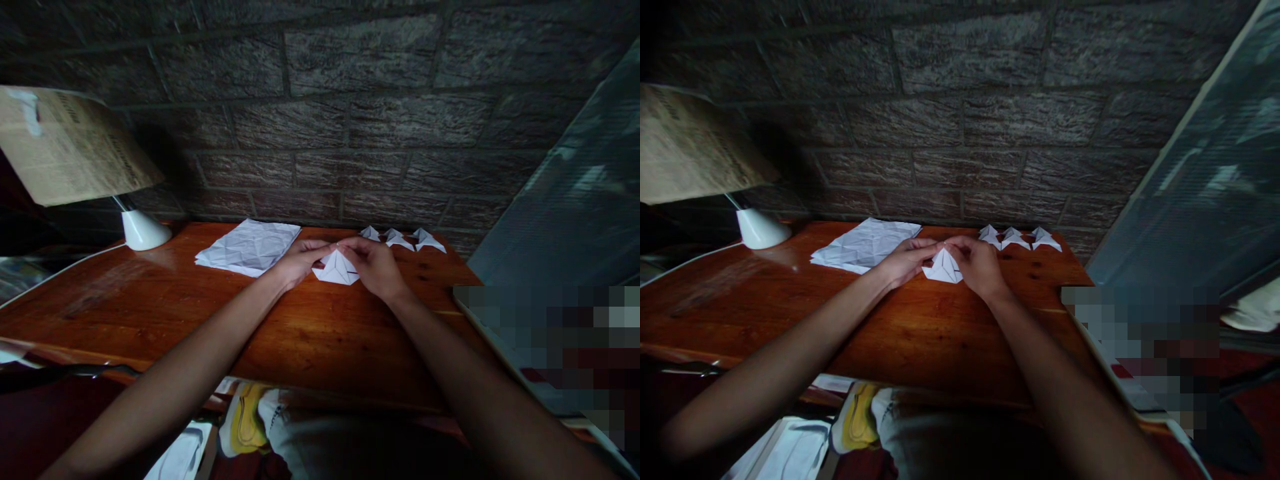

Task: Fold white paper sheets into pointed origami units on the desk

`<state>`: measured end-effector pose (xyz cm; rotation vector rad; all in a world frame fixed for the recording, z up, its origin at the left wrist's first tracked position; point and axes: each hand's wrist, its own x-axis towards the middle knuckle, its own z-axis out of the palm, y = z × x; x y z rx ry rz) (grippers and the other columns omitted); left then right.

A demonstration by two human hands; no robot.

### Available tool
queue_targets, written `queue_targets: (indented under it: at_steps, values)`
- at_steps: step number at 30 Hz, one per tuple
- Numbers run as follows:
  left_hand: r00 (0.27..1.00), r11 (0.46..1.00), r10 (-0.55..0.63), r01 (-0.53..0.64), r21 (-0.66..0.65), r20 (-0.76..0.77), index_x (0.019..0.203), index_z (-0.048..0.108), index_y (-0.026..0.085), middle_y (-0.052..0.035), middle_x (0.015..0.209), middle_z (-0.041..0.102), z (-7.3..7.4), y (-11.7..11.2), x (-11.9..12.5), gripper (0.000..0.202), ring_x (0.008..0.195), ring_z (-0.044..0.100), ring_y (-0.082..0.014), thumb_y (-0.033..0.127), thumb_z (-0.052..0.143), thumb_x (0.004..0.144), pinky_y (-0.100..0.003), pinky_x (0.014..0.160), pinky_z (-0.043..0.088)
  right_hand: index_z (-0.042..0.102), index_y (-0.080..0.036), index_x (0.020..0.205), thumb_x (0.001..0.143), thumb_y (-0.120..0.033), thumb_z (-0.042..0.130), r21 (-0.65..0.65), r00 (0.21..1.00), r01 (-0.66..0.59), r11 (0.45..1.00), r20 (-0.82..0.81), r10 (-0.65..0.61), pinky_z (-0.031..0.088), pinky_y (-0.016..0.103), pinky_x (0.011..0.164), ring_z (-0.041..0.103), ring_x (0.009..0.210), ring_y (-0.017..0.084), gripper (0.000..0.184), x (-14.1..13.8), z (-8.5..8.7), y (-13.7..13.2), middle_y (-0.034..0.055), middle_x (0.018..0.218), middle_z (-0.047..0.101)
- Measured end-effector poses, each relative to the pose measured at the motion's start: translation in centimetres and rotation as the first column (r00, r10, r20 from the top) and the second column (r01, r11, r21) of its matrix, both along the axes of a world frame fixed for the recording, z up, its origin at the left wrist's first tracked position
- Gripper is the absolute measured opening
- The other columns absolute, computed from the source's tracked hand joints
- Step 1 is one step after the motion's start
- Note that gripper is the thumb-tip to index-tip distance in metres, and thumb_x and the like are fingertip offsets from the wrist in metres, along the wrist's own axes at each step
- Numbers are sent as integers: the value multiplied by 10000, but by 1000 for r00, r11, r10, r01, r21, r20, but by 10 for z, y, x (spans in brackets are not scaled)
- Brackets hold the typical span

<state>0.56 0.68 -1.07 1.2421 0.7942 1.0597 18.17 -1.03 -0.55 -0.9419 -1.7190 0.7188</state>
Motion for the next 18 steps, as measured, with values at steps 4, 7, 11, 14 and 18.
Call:
queue_targets:
  at_steps: [4, 7, 11, 14, 18]
  values:
    - [998, 994, 5, 3, 114, -67, 750, 686, 133, 0, 670, 626, 3, -2, 0, 402, 592, 512, -86, 506, 810, 667, -227, 589, 375, 734, -203, 913, 873, -310, 620, -26, 999, -33, 999, -19, 33, 542, 322, 789, 698, 842, 190, 162, -1, 1, -1, 51, 925, 761]
    - [992, 978, 7, 21, 210, -128, 751, 638, 140, 11, 657, 590, 3, -2, 1, 424, 584, 491, -91, 541, 766, 702, -229, 567, 358, 738, -207, 911, 861, -347, 643, -40, 998, -50, 998, -35, 48, 541, 327, 811, 694, 859, 190, 176, 0, 1, 0, 45, 936, 761]
    - [975, 917, 120, -36, 397, -188, 779, 592, 157, 18, 689, 555, 2, -2, 5, 365, 631, 475, -102, 508, 691, 786, -229, 581, 363, 746, -205, 924, 848, -374, 662, -64, 994, -92, 994, -72, 87, 534, 328, 833, 689, 877, 187, 203, 0, 1, 1, 46, 963, 761]
    - [964, 884, 170, -57, 465, -206, 790, 585, 162, 17, 698, 552, 2, -3, 6, 321, 647, 477, -106, 473, 661, 816, -231, 602, 386, 750, -207, 948, 855, -359, 653, -71, 990, -123, 990, -75, 118, 531, 331, 840, 686, 885, 186, 203, 2, 1, 2, 46, 968, 761]
    - [971, 913, 127, -35, 406, -202, 798, 620, 158, 14, 677, 575, 5, -3, 2, 340, 600, 485, -99, 493, 680, 790, -225, 566, 394, 749, -209, 960, 857, -334, 648, -76, 991, -115, 990, -75, 110, 533, 337, 836, 686, 878, 185, 192, 3, 2, 3, 41, 954, 762]
